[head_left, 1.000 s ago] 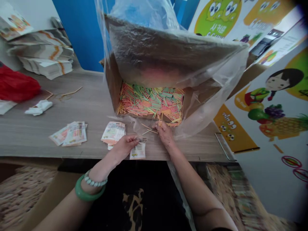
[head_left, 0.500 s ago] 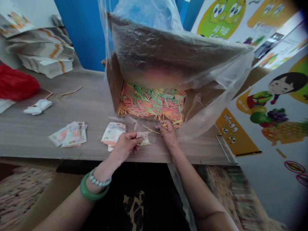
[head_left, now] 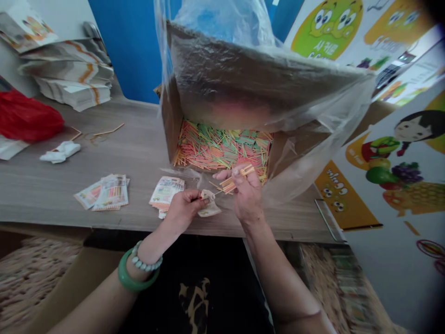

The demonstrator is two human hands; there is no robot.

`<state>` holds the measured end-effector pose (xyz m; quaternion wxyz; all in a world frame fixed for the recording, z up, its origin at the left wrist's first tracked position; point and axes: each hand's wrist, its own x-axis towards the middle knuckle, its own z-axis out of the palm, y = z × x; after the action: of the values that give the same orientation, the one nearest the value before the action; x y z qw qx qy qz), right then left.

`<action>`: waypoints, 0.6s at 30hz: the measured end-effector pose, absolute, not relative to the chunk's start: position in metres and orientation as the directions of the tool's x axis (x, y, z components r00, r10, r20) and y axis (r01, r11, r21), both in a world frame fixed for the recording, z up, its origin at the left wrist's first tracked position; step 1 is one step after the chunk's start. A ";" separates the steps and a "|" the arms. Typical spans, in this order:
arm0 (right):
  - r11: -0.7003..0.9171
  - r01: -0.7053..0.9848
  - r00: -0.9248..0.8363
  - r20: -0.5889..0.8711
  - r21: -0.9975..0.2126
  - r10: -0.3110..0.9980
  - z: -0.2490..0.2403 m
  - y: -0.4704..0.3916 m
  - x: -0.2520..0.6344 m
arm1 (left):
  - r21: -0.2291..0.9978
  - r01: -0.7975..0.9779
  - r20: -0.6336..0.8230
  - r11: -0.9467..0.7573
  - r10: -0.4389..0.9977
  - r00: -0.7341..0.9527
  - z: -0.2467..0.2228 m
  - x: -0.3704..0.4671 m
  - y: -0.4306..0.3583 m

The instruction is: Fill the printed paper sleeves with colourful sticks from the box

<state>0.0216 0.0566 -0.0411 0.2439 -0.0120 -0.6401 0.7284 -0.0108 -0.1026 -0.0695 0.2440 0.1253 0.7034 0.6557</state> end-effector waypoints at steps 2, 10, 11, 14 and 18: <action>-0.093 -0.373 -0.875 0.316 -0.923 0.367 -0.033 0.045 0.022 | 0.987 -0.060 -0.128 0.151 0.491 -0.861 -0.068 -0.011 -0.102; -0.109 -0.408 -0.887 0.366 -0.906 0.282 -0.040 0.021 0.019 | 0.988 -0.048 -0.119 0.146 0.533 -0.838 -0.062 -0.011 -0.108; -0.108 -0.398 -0.891 0.356 -0.911 0.282 -0.043 0.021 0.019 | 0.988 -0.043 -0.116 0.145 0.546 -0.830 -0.061 -0.011 -0.110; -0.113 -0.375 -0.895 0.328 -0.920 0.301 -0.053 0.024 0.016 | 0.987 -0.011 -0.102 0.160 0.574 -0.812 -0.061 -0.013 -0.114; -0.123 -0.343 -0.902 0.290 -0.931 0.319 -0.060 0.024 0.014 | 0.989 -0.087 -0.141 0.121 0.576 -0.805 -0.071 -0.016 -0.114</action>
<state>0.0136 0.0241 -0.0602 0.2209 0.0095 -0.6244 0.7491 -0.0157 -0.1140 -0.0712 0.2588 0.1741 0.7023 0.6399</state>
